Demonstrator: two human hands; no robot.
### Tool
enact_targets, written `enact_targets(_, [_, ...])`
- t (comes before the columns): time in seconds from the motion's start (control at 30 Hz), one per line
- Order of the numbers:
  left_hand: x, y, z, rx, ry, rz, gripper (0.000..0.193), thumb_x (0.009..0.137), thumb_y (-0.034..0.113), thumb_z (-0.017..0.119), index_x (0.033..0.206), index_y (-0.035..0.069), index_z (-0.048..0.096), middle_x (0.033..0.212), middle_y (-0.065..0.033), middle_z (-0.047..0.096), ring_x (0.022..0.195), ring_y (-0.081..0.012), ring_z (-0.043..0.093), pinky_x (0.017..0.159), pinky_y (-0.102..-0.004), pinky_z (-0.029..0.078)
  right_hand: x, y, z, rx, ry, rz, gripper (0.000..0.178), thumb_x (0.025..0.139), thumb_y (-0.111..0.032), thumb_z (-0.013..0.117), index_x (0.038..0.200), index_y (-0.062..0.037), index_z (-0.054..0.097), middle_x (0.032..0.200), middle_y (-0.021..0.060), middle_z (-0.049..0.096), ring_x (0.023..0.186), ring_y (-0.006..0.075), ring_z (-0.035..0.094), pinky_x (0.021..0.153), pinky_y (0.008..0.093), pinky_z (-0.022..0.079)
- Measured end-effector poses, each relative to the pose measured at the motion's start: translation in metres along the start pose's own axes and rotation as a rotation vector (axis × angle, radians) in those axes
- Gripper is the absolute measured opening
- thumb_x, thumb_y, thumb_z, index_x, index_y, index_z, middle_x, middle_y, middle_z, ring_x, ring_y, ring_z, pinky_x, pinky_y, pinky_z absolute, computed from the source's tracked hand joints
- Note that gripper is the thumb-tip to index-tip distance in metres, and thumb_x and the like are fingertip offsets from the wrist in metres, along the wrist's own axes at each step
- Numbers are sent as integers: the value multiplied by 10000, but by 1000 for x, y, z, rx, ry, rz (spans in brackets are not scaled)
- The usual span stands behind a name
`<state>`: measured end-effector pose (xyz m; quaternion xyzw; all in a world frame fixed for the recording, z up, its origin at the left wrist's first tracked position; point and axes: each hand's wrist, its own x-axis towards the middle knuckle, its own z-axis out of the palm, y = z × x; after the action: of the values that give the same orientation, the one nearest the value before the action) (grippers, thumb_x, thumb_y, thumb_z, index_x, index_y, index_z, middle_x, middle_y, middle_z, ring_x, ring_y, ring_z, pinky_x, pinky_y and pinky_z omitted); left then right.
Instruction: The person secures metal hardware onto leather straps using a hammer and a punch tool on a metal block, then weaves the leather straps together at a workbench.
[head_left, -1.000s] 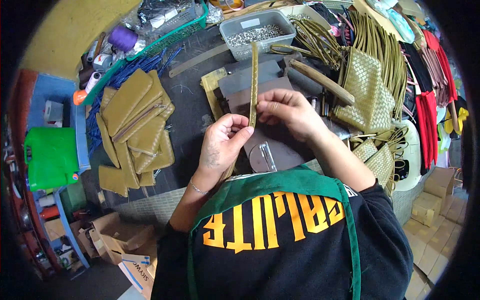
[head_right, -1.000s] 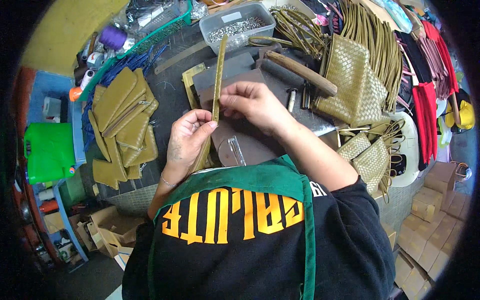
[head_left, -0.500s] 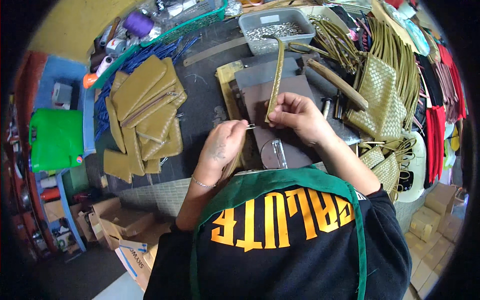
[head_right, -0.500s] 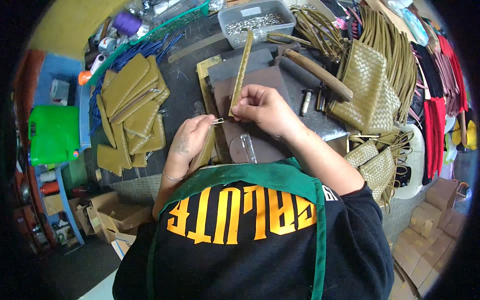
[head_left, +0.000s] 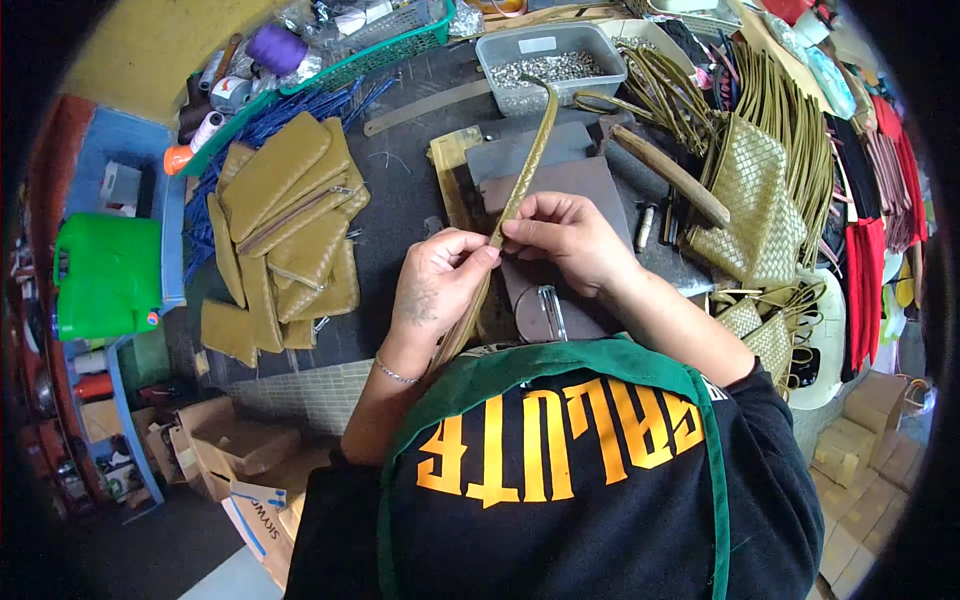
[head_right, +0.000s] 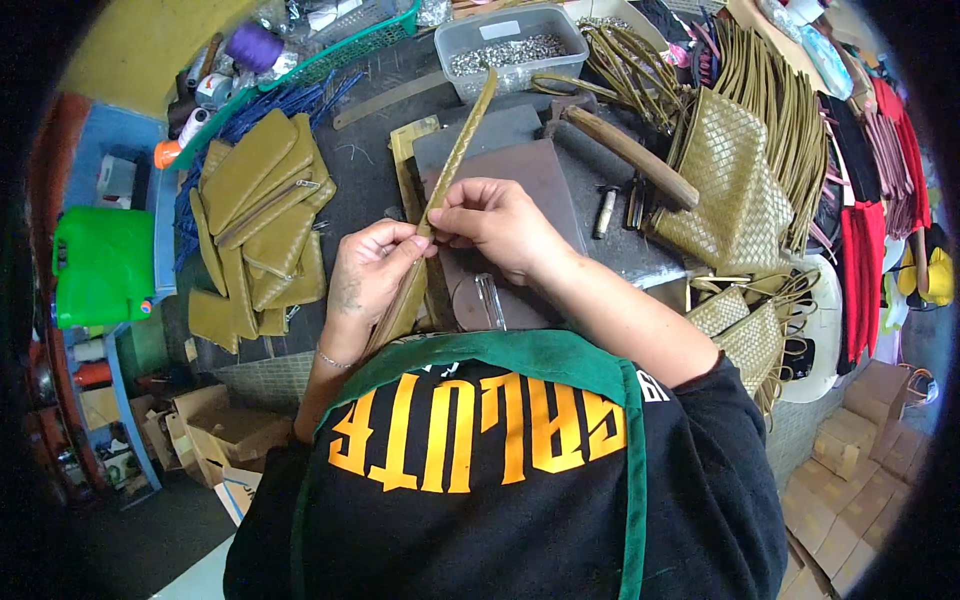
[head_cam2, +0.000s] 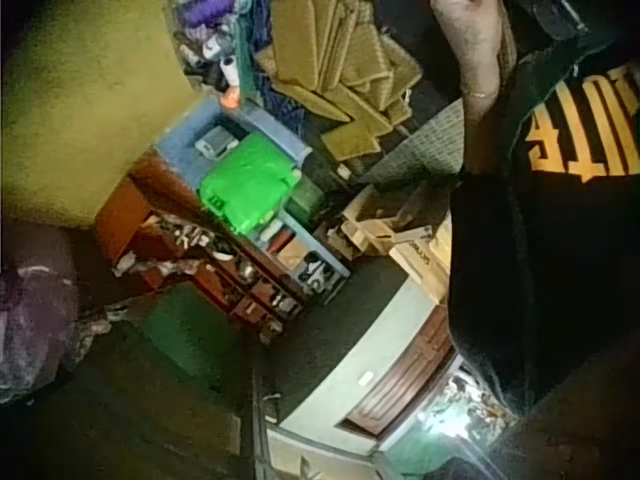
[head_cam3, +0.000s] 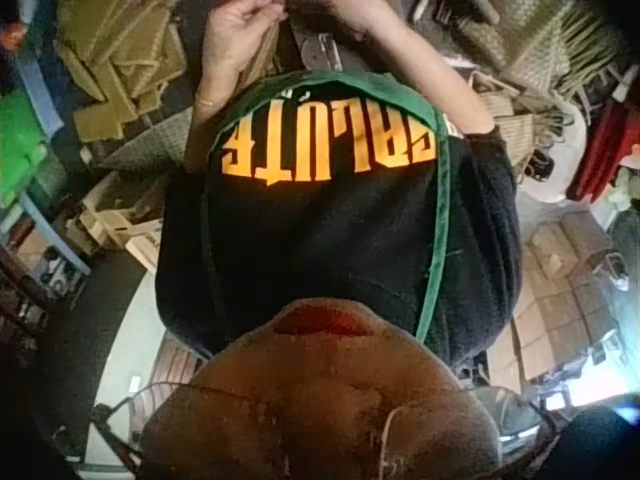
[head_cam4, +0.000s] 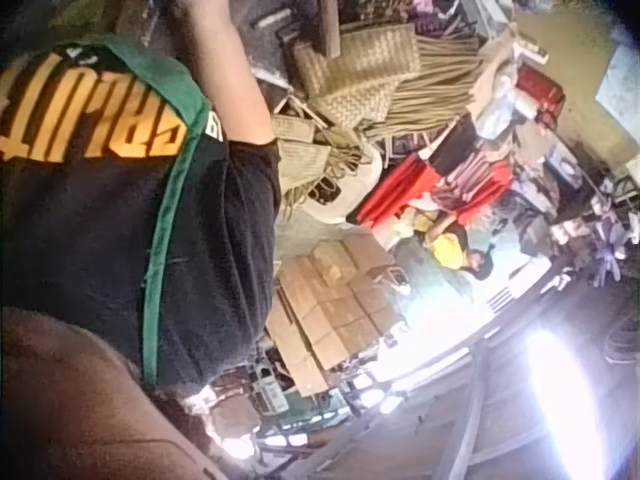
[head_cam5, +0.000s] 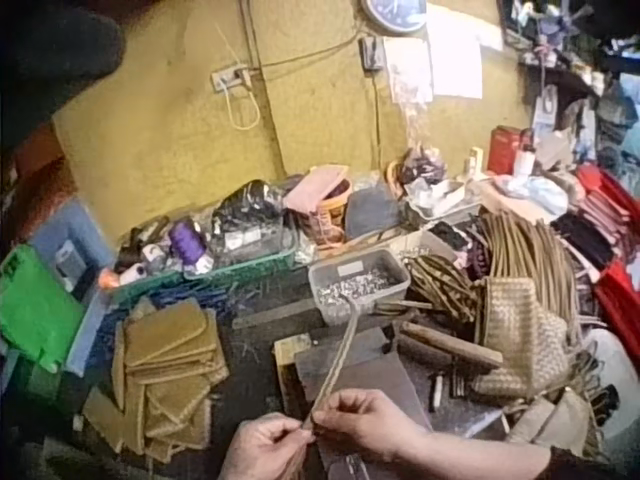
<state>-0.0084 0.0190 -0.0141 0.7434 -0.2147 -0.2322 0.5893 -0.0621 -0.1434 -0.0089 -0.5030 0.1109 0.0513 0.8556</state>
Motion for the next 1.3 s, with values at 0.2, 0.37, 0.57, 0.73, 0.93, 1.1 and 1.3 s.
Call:
enact_targets(0.2, [-6, 8, -1, -35, -34, -9, 105, 807, -9, 555, 890, -69, 578, 837, -82, 583, 785, -139, 595, 726, -227, 478, 3, 5, -6, -90, -25, 31, 83, 792, -87, 608, 839, -19, 598, 758, 37, 606, 680, 94, 573, 620, 198, 453])
enact_targets(0.37, [-8, 5, -1, -86, -58, -11, 144, 815, -2, 551, 942, -69, 555, 839, -81, 586, 811, -139, 595, 729, -224, 478, 1, 0, -2, -170, -23, 13, 86, 789, -83, 610, 829, -7, 609, 750, 36, 609, 683, 93, 570, 625, 205, 452])
enact_targets(0.57, [-5, 8, 3, 165, 11, 137, 136, 796, 99, 592, 815, -36, 598, 752, -104, 595, 691, -160, 572, 632, -265, 448, -6, -1, -3, -556, 47, -118, 87, 766, -92, 605, 743, -14, 637, 682, 19, 628, 645, 52, 542, 586, 224, 451])
enact_targets(0.73, [-10, 8, 3, 122, 72, 98, 85, 762, -7, 551, 694, -56, 562, 680, -95, 582, 649, -153, 569, 614, -259, 446, 9, -14, -23, -788, -173, -265, 139, 745, -136, 652, 810, -14, 635, 721, 68, 633, 669, 114, 571, 641, 262, 457])
enact_targets(0.93, [-14, 7, 9, -5, 42, 51, 89, 767, -32, 530, 688, -65, 555, 699, -85, 582, 666, -136, 567, 629, -247, 448, 71, -158, -142, -1163, 678, -494, 205, 734, -209, 645, 874, -59, 653, 696, 82, 633, 604, 140, 557, 594, 283, 459])
enact_targets(1.1, [-19, 7, 7, -35, 44, -12, 80, 766, -29, 537, 699, -60, 567, 697, -90, 584, 665, -132, 575, 629, -249, 457, 171, -179, -244, -1490, 765, -338, 256, 660, -216, 663, 852, -49, 647, 814, 171, 624, 735, 295, 608, 675, 360, 475])
enact_targets(1.3, [-16, 9, -1, -6, -11, -158, 68, 772, -5, 558, 742, -48, 601, 737, -74, 591, 657, -119, 561, 603, -241, 447, 229, -105, -290, -1682, 801, -67, 384, 570, -245, 735, 825, 24, 633, 851, 196, 618, 839, 302, 604, 768, 379, 474])
